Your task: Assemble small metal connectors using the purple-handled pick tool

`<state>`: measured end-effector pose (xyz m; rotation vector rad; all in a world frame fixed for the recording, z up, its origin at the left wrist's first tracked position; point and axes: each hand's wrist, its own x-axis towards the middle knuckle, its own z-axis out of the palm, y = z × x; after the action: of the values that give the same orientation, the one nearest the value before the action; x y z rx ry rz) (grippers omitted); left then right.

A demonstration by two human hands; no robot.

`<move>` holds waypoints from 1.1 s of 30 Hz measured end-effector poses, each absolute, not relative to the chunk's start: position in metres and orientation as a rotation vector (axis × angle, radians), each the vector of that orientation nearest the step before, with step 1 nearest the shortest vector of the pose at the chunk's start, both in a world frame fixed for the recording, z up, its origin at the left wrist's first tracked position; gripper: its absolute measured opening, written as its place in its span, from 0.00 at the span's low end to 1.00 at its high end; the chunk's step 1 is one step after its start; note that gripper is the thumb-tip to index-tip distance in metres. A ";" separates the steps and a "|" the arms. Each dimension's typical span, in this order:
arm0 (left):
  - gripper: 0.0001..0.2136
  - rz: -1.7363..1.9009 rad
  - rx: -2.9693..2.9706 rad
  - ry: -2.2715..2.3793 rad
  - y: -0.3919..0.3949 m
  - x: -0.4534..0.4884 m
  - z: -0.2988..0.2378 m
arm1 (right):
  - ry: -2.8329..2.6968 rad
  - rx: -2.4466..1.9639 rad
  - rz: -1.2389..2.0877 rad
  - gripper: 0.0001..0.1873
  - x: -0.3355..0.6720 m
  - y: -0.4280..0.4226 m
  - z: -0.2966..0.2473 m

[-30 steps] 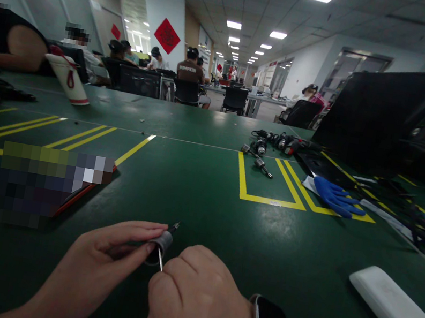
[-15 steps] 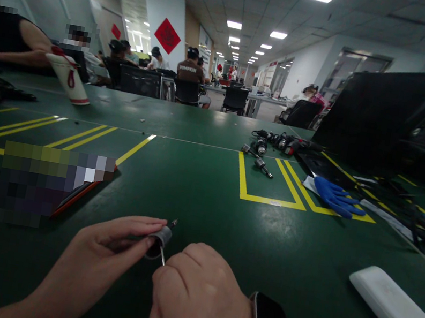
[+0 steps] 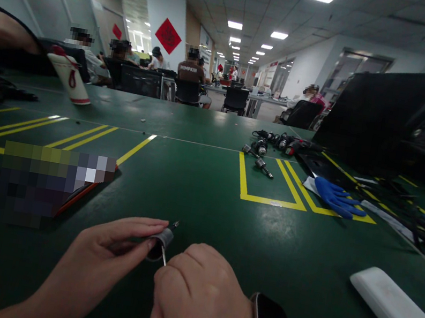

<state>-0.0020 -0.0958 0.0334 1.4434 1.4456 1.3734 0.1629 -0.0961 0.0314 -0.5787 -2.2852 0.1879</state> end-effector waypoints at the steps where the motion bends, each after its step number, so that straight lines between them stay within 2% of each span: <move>1: 0.09 1.378 1.445 1.446 -0.096 -0.002 0.033 | -2.289 -0.580 0.184 0.11 0.163 -0.096 0.031; 33: 0.09 1.323 1.439 1.455 -0.099 -0.001 0.032 | -2.297 -0.624 0.211 0.10 0.161 -0.097 0.031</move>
<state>-0.0014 -0.0988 0.0323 1.4390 1.4551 1.3233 0.1612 -0.0966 0.0308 -0.6237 -2.2969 0.2112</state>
